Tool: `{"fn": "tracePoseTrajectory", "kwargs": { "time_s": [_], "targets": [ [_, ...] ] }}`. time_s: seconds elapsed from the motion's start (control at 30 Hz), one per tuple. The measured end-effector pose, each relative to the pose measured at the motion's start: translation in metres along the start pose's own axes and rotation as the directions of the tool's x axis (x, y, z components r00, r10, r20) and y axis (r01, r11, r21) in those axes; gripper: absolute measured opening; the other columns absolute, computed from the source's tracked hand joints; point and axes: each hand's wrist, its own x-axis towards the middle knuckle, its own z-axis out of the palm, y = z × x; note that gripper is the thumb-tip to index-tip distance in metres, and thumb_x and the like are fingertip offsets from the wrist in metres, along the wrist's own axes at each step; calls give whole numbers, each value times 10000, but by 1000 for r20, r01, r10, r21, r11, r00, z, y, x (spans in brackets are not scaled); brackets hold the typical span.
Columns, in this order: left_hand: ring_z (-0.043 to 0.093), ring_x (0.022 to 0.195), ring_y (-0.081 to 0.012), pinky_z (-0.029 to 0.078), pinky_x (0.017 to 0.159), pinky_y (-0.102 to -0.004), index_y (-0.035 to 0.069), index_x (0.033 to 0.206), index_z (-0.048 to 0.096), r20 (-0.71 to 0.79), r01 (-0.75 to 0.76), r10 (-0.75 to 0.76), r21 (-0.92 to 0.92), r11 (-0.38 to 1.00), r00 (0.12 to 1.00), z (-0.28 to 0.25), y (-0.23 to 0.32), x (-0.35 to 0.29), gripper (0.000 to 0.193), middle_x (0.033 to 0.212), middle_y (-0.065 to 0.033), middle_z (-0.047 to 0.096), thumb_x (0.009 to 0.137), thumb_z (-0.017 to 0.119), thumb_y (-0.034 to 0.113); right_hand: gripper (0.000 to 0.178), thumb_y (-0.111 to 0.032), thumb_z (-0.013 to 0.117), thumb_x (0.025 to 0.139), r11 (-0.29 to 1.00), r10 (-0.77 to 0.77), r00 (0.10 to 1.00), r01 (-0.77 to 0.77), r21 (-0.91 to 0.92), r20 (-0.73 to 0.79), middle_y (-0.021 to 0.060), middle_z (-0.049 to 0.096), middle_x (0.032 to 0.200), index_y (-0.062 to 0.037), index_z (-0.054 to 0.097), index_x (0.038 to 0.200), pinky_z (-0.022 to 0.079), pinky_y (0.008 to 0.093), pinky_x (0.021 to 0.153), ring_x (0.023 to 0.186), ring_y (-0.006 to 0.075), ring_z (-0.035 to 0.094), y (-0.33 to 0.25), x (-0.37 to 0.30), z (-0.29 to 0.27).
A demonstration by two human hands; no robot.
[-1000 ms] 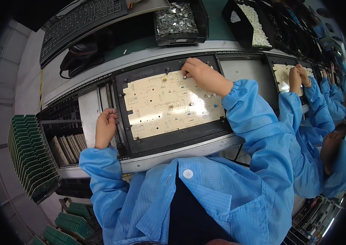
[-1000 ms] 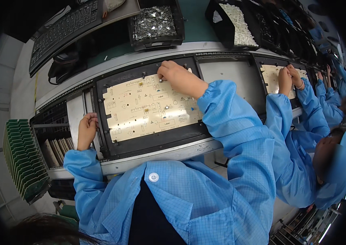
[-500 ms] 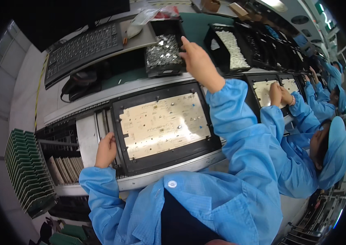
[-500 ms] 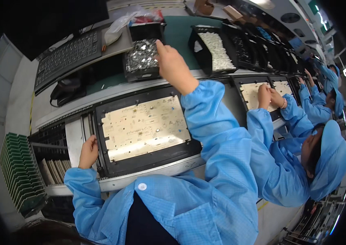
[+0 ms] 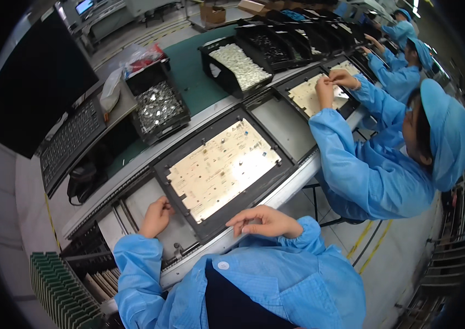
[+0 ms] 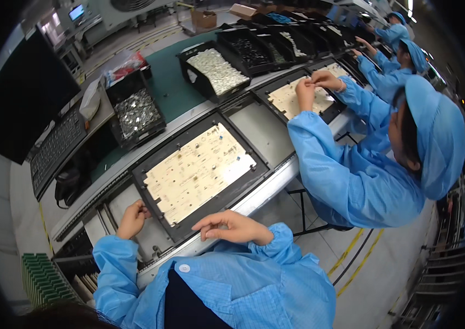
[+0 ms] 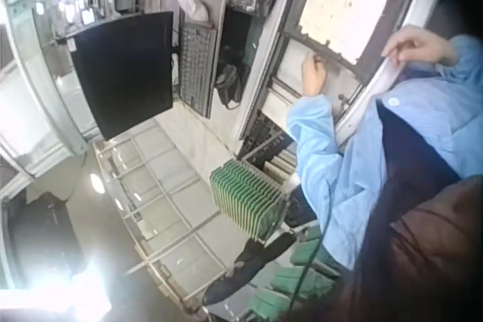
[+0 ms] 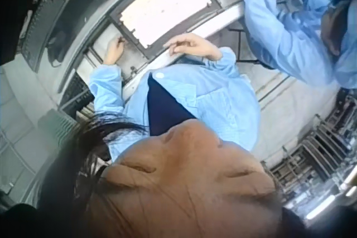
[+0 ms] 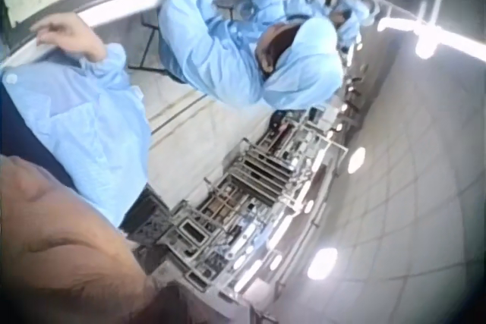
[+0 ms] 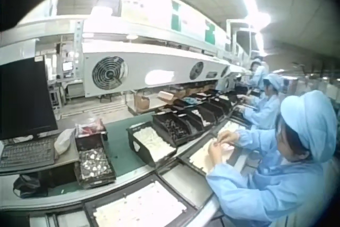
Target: Placing components and applying stickers to circuit boards on an assembly line.
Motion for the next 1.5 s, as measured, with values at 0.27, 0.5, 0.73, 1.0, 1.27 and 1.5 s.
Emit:
{"fn": "tracePoseTrajectory", "kwargs": {
  "time_s": [0.27, 0.5, 0.73, 1.0, 1.27, 1.5],
  "targets": [
    [614, 809, -186, 503, 774, -302, -41, 1023, 572, 153, -74, 96, -148, 986, 984, 54, 54, 63, 315, 871, -110, 633, 798, 359, -97, 309, -98, 606, 950, 993, 80, 997, -79, -85, 11, 68, 686, 911, -2, 612, 1244, 510, 276, 808, 869, 120, 636, -8, -9, 21],
    [656, 977, -364, 507, 857, -396, 3, 1269, 506, 224, -132, 101, 129, 983, 969, 63, 59, 78, 393, 1058, -217, 678, 880, 500, 64, 272, -149, 588, 967, 988, 83, 994, -73, -135, 70, 71, 688, 893, -14, 624, 1201, 507, 285, 754, 845, 125, 634, -2, 1, 32],
    [637, 1000, -239, 523, 847, -332, 9, 1332, 519, 6, -34, 34, 259, 965, 999, -20, 108, -5, 400, 1187, -163, 634, 935, 522, 64, 199, -156, 571, 972, 999, 23, 973, -31, 31, 228, 69, 690, 881, -16, 659, 1081, 497, 284, 711, 763, 130, 628, 9, 39, 50],
    [528, 1208, -221, 441, 997, -336, -15, 1386, 460, -883, 261, 37, 177, 949, 467, -2, 138, -203, 421, 1414, -145, 492, 983, 530, 85, 231, -171, 626, 856, 719, -60, 847, 404, -566, 528, 151, 685, 997, -87, 676, 1065, 510, 455, 835, 926, 347, 639, 90, 72, 67],
    [477, 1213, -439, 384, 1028, -483, -12, 1279, 542, -833, 849, 168, -507, 146, -527, 149, 202, -391, 433, 1306, -263, 518, 910, 615, 202, 160, -52, 540, 957, 784, -147, 908, 348, -514, 392, 137, 653, 939, 1, 686, 996, 495, 319, 809, 866, 254, 623, 69, 60, 2],
    [636, 1021, -394, 480, 871, -524, -81, 1086, 627, -72, 120, -183, -958, -262, -980, 337, 182, -509, 506, 1098, -308, 644, 890, 635, 386, 143, -52, 575, 952, 731, -145, 853, 434, -527, 501, 113, 655, 929, -1, 696, 1009, 499, 312, 820, 892, 210, 606, 84, 105, -12]
  ]
}}
